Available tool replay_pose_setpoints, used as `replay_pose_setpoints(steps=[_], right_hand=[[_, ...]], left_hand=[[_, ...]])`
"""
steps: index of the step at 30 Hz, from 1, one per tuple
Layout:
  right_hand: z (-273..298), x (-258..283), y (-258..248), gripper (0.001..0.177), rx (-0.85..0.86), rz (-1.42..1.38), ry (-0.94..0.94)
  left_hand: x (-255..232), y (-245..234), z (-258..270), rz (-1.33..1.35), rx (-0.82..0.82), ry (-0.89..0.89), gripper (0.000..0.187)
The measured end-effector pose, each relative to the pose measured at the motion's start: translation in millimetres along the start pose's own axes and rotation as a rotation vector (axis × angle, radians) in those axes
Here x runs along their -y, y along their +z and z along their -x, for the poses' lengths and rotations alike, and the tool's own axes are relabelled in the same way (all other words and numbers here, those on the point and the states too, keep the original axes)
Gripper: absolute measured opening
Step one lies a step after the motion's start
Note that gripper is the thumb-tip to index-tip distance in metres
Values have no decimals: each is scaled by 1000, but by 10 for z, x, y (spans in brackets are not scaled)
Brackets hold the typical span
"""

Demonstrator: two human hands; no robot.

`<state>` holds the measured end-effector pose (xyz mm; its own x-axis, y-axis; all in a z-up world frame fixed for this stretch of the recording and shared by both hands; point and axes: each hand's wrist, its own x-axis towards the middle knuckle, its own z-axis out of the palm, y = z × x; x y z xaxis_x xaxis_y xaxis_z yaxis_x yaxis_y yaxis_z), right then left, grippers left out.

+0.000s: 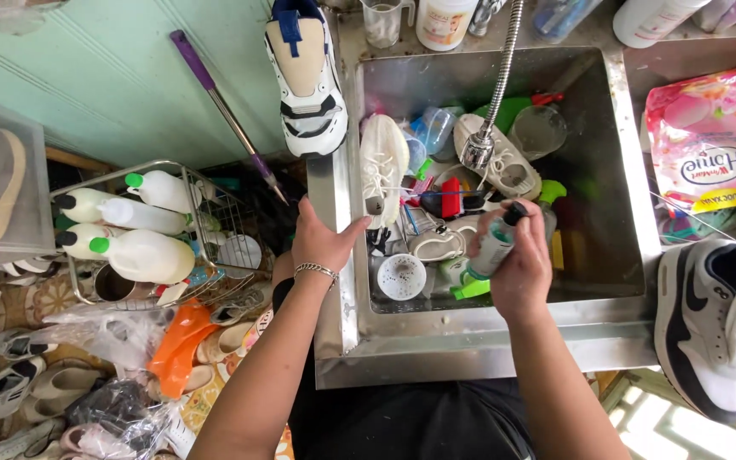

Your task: The person scrubs a white sneaker with a brush under running water, then rinses it. They apply liquid soap to a white high-top sneaker and rub it by hand, then rinse. Finally, they scrub the sole of a beige sneaker with a yellow sponge and apply foam soap to the upper, scrubbing it with a brush.

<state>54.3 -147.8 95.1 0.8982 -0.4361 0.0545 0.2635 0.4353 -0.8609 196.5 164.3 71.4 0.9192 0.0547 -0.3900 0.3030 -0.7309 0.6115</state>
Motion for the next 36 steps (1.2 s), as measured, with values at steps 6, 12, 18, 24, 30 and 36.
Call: replay_pose_setpoints(steps=[6,12,18,24,30,36], right_hand=[[-10,-49,303,38,104,-121,54],[-177,-332,457,37,245,-163,112],[-731,-637,655,59,438,42,7],[-1518,-714,926,74,447,361,41],[-2074,-472,1461,64,644,782,-122],[-2350,-345,1711,63,693,1045,-116]], left_hand=[[164,122,-104,30,-46,61,139],[214,242,-187,12,-52,60,143],[101,133,-126,72,6,45,142],[8,67,-62,92,65,6,140],[44,103,-56,118,27,48,140],[1,115,-50,118,11,51,140]])
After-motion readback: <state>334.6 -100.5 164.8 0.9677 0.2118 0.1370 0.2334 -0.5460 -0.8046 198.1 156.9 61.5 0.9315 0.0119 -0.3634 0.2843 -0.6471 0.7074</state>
